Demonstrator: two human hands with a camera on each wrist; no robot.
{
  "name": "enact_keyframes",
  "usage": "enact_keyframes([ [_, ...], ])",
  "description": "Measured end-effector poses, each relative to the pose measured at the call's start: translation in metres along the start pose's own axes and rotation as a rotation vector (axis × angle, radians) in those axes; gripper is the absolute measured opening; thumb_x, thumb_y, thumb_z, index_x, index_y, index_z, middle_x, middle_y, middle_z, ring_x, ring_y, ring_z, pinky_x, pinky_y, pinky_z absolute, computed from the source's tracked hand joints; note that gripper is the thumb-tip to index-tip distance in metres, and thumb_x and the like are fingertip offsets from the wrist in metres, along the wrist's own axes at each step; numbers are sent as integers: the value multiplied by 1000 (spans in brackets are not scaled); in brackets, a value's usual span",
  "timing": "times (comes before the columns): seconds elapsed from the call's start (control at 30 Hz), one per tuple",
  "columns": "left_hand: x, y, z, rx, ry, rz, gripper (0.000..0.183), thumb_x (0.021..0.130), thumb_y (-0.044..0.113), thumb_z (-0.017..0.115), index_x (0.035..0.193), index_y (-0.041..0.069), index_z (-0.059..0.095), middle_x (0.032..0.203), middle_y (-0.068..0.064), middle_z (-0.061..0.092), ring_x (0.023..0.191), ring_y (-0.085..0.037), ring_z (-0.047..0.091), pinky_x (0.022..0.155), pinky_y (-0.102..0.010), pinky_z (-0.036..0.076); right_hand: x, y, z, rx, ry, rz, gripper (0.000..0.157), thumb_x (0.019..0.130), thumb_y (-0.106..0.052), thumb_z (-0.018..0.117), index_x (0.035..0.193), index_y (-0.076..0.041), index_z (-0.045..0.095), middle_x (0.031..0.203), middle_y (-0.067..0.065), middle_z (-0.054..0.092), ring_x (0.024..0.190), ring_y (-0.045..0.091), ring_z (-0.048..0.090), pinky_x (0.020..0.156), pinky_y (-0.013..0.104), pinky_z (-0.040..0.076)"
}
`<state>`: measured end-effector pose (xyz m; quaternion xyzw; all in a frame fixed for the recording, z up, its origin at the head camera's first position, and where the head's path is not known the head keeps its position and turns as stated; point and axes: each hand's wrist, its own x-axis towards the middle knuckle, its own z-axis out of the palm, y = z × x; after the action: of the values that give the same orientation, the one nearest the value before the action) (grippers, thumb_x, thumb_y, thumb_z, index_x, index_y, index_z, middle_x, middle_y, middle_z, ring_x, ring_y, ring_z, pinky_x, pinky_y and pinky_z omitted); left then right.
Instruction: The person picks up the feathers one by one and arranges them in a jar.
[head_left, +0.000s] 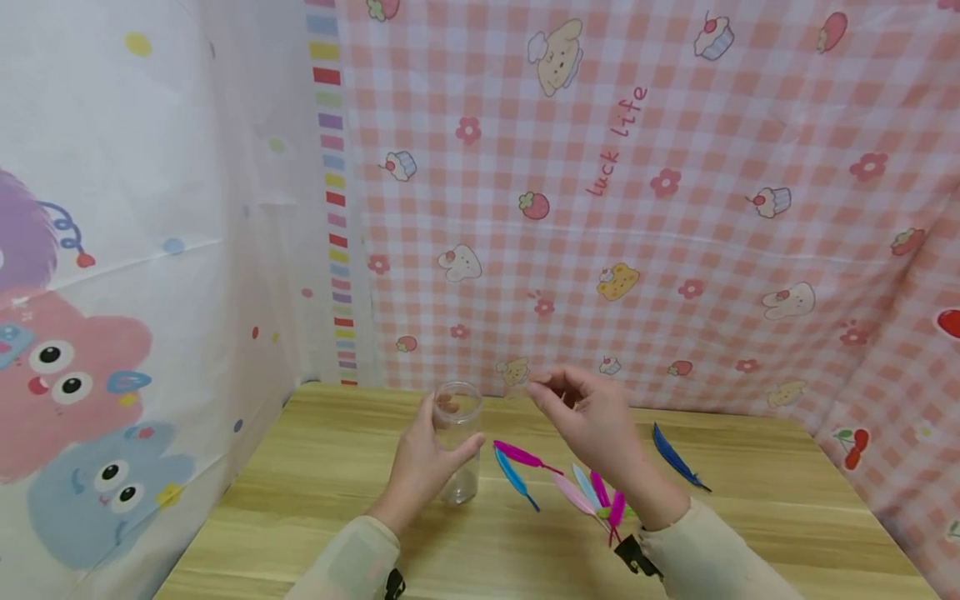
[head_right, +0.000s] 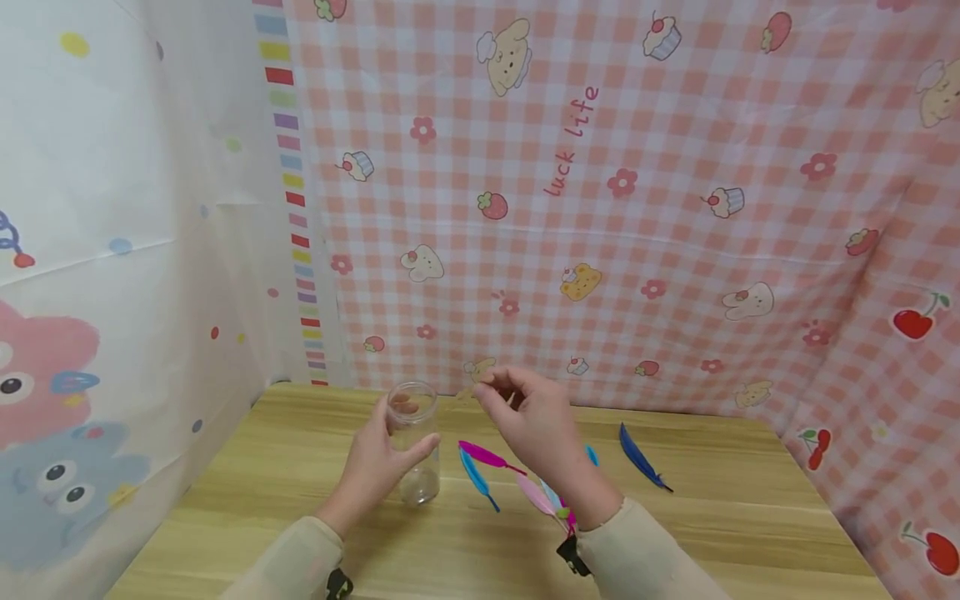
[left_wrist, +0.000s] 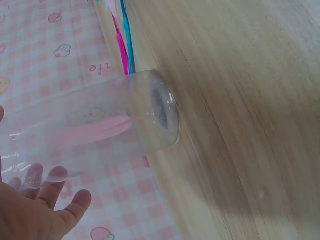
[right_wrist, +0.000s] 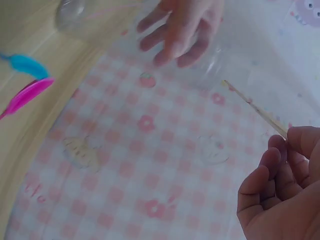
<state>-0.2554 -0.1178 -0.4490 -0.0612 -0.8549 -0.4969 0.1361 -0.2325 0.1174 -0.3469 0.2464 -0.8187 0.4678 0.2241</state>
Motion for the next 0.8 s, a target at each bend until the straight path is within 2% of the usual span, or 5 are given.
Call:
enact_keyframes([
  [0.3,1,-1,-1,5,2,5,69,89,36,89,144,17,52,140,-6,70,127,-32,68,107,-54,57,26,-31,23,19,30,-119,6,101,-19,77,104,-15,80,84,-3,73,66,11,56,60,23,51],
  [0.57,1,-2,-1,-1,-14,13,70,89,37,88,145,14,52,140,-8,71,125,-34,68,105,-55,57,35,-38,37,50,-3,-24,7,101,-20,76,104,-16,80,83,-1,73,67,15,57,59,23,50],
  [0.8,1,-2,-4,-2,-10,22,72,89,37,88,146,13,52,140,-7,71,123,-34,68,104,-54,58,33,-30,48,-26,-27,-35,6,101,-19,76,102,-14,79,84,-2,73,69,12,59,60,23,54],
])
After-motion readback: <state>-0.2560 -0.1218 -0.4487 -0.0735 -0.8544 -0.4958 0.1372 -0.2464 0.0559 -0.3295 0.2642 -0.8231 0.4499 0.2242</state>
